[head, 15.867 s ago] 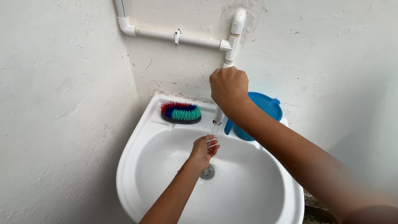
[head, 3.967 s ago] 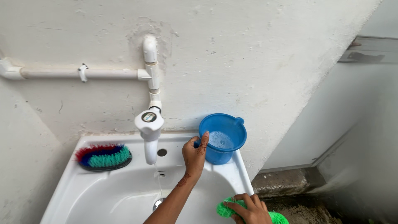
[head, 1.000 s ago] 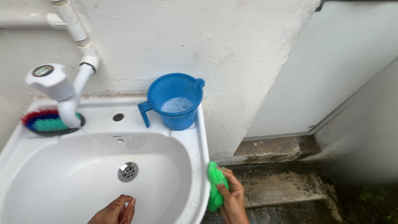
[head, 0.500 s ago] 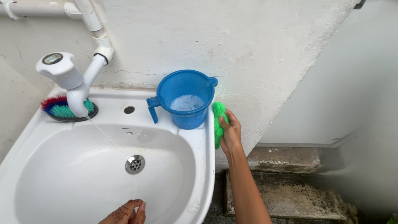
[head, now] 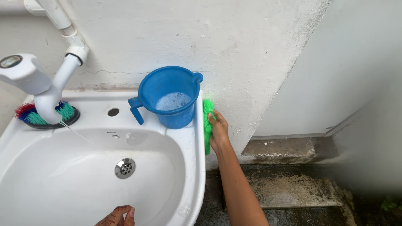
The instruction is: The person cleans a sink by scrubbing the basin with a green sponge and pouring water from a blue pitcher. They also use a brush and the sponge to clean the faucet and surrounding PVC pipes.
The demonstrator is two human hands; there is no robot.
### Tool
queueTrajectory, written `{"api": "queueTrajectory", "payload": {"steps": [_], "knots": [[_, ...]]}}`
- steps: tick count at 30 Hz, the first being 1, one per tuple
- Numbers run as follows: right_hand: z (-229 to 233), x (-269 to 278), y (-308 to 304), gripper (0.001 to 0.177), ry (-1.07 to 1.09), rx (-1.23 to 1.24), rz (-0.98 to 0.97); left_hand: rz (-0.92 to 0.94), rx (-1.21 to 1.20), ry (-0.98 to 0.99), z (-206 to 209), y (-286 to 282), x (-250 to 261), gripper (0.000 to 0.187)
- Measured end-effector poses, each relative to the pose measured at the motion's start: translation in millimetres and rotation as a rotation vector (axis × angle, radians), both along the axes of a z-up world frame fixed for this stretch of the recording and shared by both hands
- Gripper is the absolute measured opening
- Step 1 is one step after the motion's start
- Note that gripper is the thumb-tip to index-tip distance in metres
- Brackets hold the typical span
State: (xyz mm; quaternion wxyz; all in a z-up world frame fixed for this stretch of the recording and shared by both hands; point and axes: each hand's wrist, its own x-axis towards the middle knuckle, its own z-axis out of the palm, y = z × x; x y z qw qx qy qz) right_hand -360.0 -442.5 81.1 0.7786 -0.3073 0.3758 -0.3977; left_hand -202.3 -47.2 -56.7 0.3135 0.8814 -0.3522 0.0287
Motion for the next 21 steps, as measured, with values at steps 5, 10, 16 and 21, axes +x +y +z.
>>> {"api": "queueTrajectory", "payload": {"steps": [5,10,16,21], "knots": [[-19,8,-6,0.047,-0.026,0.108,-0.049,-0.009,0.068,0.053,8,-30,5,0.020],[-9,6,-6,0.042,-0.032,0.130,0.022,-0.036,0.099,0.043,32,-40,8,0.021],[34,11,-16,0.040,0.118,-0.271,-0.009,-0.026,0.229,0.063,56,-14,-13,0.022],[50,13,-19,0.032,0.105,-0.752,-0.036,-0.015,0.244,0.050,89,-9,-27,0.023]]}}
